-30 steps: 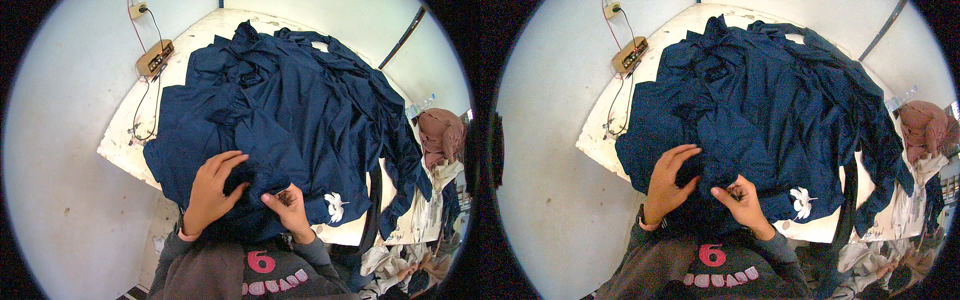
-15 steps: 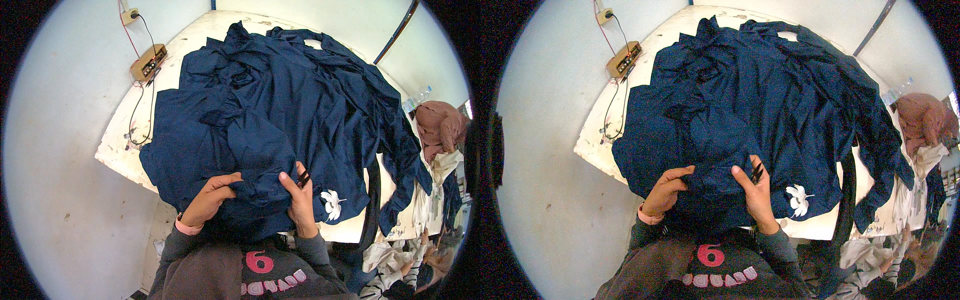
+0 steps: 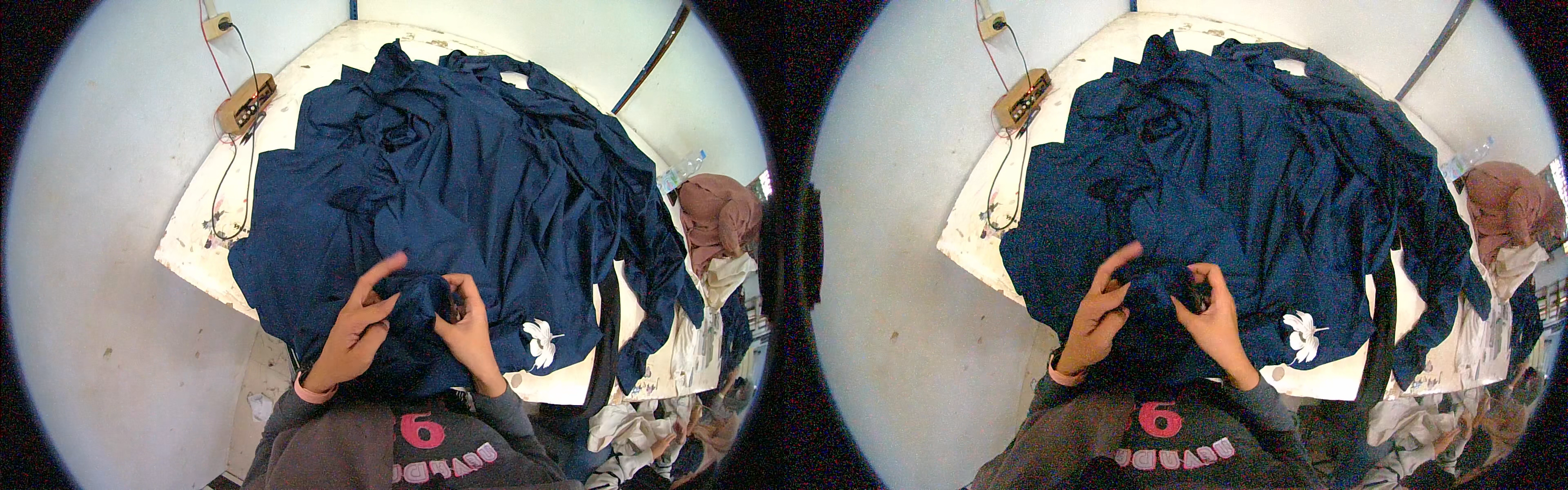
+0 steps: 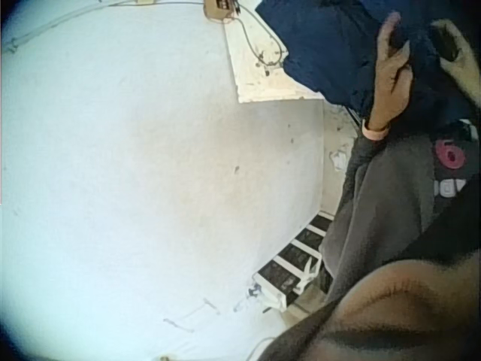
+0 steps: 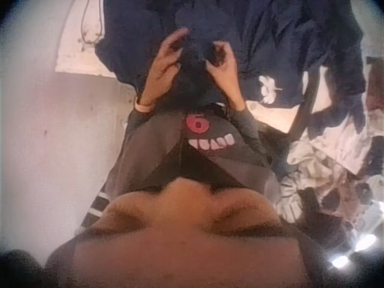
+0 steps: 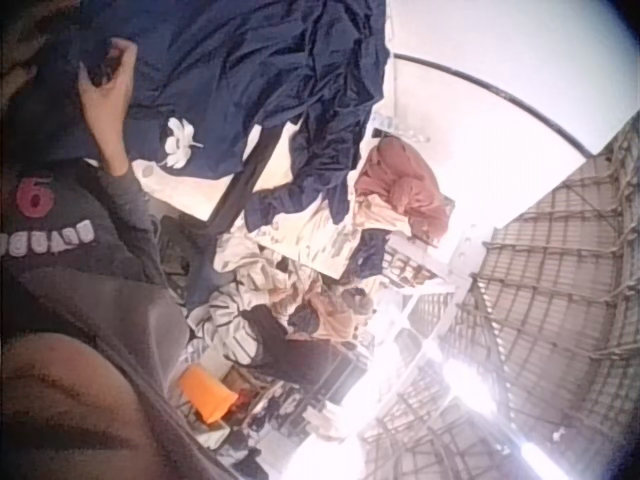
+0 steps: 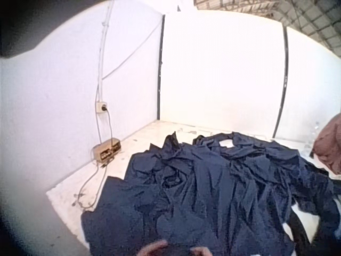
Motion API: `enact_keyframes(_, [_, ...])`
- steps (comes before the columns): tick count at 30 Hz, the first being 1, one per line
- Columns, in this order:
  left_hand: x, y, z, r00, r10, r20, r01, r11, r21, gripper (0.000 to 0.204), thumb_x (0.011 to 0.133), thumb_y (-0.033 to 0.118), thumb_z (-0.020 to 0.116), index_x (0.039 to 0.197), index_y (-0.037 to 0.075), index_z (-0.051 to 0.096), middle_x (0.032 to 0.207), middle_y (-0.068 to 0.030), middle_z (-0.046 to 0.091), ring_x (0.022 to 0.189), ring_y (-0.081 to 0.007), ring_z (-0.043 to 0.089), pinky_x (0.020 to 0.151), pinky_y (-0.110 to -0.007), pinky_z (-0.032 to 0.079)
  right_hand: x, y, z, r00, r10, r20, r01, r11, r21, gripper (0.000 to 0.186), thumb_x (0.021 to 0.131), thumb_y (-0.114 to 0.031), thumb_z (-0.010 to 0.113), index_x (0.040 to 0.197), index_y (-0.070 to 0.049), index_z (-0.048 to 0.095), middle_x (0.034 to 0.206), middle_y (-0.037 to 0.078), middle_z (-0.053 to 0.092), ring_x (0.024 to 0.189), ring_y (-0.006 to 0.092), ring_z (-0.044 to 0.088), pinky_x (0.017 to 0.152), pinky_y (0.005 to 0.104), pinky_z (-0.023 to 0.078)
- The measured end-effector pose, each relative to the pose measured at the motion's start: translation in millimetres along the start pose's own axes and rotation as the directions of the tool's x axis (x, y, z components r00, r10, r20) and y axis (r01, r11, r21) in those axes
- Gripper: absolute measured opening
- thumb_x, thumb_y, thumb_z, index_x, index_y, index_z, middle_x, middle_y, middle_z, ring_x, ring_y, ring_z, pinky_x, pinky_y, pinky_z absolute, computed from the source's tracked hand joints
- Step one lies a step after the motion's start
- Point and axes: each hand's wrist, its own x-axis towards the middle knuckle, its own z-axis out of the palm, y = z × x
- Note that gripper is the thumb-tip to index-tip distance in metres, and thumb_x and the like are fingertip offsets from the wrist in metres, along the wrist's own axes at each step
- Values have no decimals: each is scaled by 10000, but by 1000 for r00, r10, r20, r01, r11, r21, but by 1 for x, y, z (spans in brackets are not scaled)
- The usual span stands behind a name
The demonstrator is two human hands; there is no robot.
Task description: The person uses a small blade to cut threads and seams on a dark blue garment laid on a white table. They repeatedly lift and reposition sections of the fabric to access different areas, then continue cutting along seams and edges.
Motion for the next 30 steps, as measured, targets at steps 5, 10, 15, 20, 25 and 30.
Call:
enact_keyframes(5, [-2, 5, -3, 995, 92, -42, -75, 952, 298, 338, 851, -111, 534, 1119, 7, 703, 1353, -135, 568, 852, -201, 564, 799, -301, 469, 1, -57, -16, 996, -72, -60, 63, 987, -145, 491, 815, -119, 819, 1218, -36, 550, 1022, 90, 632, 912, 150, 606, 806, 300, 510])
enact_keyframes(10, [-1, 2, -5, 973, 227, -37, -170, 817, 551, 279, 805, -57, 633, 1029, 68, 741, 1267, -118, 599, 926, -271, 622, 797, -343, 515, -5, -84, -27, 991, -124, 39, 130, 937, -323, 261, 846, -185, 805, 996, -45, 644, 829, 92, 681, 716, 219, 660, 666, 326, 502])
enact_keyframes(15, [-3, -3, -6, 961, 275, 9, -212, 719, 663, 285, 769, 4, 681, 1007, 139, 763, 1266, -72, 614, 933, -250, 630, 788, -350, 518, 0, -100, -19, 905, -410, 110, 412, 787, -459, 210, 838, -233, 816, 915, -89, 683, 763, 48, 684, 561, 233, 626, 538, 349, 432])
enact_keyframes(20, [-4, -7, -6, 950, 310, 29, -244, 685, 687, 291, 765, 33, 680, 1009, 166, 765, 1280, -53, 614, 922, -229, 629, 761, -346, 511, 0, -101, -15, 887, -440, 139, 441, 720, -536, 187, 843, -221, 808, 898, -90, 686, 765, 41, 691, 542, 216, 608, 518, 341, 397])
enact_keyframes(25, [-3, -7, -5, 946, 321, 39, -253, 661, 706, 283, 771, 50, 678, 1004, 186, 764, 1304, -38, 607, 907, -222, 623, 740, -343, 495, -2, -101, -14, 882, -450, 139, 436, 669, -603, 190, 846, -229, 803, 887, -92, 677, 751, 31, 682, 534, 211, 596, 521, 344, 380])
enact_keyframes(30, [-4, -10, -5, 941, 336, 48, -255, 607, 753, 297, 779, 61, 672, 1001, 235, 765, 1323, -28, 601, 866, -209, 597, 702, -342, 466, -2, -101, -14, 879, -453, 149, 439, 646, -624, 196, 853, -236, 795, 892, -94, 666, 736, 28, 671, 539, 206, 597, 529, 341, 366])
